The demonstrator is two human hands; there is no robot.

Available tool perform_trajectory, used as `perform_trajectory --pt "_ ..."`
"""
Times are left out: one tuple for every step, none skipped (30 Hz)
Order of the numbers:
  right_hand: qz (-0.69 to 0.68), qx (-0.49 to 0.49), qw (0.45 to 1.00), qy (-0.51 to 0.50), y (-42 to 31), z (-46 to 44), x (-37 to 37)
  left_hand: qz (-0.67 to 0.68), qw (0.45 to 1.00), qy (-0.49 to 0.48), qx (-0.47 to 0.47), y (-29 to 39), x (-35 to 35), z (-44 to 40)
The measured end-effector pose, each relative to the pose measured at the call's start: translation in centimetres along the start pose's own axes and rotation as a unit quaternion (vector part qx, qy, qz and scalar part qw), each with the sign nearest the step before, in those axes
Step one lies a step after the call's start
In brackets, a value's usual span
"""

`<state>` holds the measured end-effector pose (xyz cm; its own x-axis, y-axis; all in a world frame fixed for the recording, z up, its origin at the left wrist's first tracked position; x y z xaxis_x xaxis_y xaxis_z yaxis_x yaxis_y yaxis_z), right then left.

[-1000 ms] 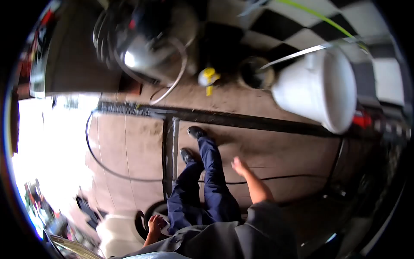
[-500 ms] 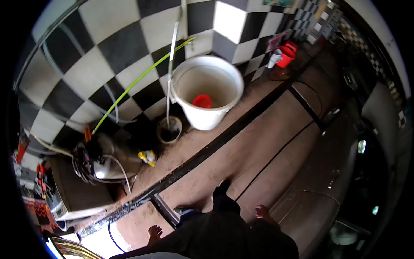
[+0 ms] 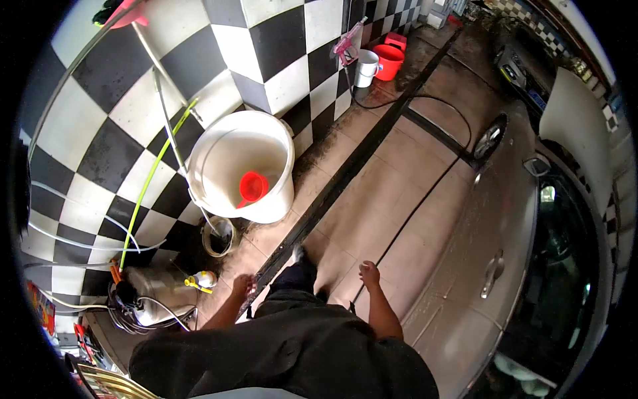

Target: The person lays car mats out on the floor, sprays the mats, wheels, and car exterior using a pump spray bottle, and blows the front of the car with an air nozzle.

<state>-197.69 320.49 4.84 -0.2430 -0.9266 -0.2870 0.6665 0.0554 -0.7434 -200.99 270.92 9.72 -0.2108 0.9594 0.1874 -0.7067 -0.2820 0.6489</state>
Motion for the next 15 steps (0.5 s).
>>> perform_trajectory --pt "-0.029 -0.015 0.999 0.008 -1.6 -1.7 -0.3 0.038 0.998 -0.05 0.009 3.0 3.6 -1.4" --pt "-0.028 -0.017 0.999 0.007 -2.4 -3.4 -0.7 -0.029 0.999 0.005 0.024 4.8 5.6 -3.9" --pt "0.002 -0.03 1.0 0.004 -2.5 -5.0 -1.1 -0.03 0.999 -0.02 0.036 6.7 8.2 -6.5" --pt "0.032 -0.043 0.999 0.002 -2.9 -6.8 -1.6 -0.033 0.999 -0.028 0.028 9.0 11.2 -8.3" --pt "0.051 -0.002 0.999 -0.003 -3.5 -7.6 -2.8 -0.03 0.998 -0.036 0.029 10.7 14.0 -10.7" --pt "0.016 0.022 1.0 0.003 -2.2 -9.4 -4.4 -0.027 0.998 -0.042 0.03 12.3 16.5 -13.1" --pt "-0.019 0.048 0.999 0.009 -0.5 -11.0 -5.9 -0.031 0.998 -0.051 0.023 13.5 18.8 -15.9" --pt "-0.057 0.118 0.989 0.062 -1.4 -9.7 -7.8 -0.035 0.998 -0.059 0.015 14.7 20.9 -18.3" --pt "-0.082 0.181 0.977 0.081 -1.3 -9.6 -9.7 -0.043 0.997 -0.064 0.031 16.8 23.6 -19.5" --pt "-0.115 0.221 0.966 0.066 -0.4 -10.1 -11.2 -0.056 0.996 -0.074 0.005 18.4 26.1 -21.2" --pt "-0.142 0.206 0.964 0.092 -1.9 -9.9 -12.7 -0.078 0.993 -0.092 0.001 20.3 28.9 -22.7" --pt "-0.112 0.197 0.966 0.123 -3.3 -10.1 -14.3 -0.101 0.989 -0.108 -0.005 22.1 31.6 -24.3" --pt "-0.137 0.211 0.956 0.151 -4.1 -10.7 -15.5 -0.104 0.989 -0.107 -0.007 23.8 33.7 -26.2" --pt "-0.139 0.198 0.957 0.16 -4.5 -11.6 -16.6 -0.141 0.982 -0.126 0.011 25.4 36.0 -28.3" --pt "-0.155 0.201 0.953 0.165 -5.3 -12.4 -17.3 -0.179 0.973 -0.143 0.027 27.2 38.5 -29.9"
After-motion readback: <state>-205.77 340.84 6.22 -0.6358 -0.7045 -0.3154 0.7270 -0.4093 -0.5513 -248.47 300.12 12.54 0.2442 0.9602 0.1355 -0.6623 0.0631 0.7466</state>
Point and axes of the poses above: each hand's wrist, its own z-axis away from the middle knuckle, its own x-axis out of the palm, y = z × x, the point moved 6 cm from there along -z, towards the middle knuckle, and after that the axes turned 5 degrees about z, right-handed, at the moved point
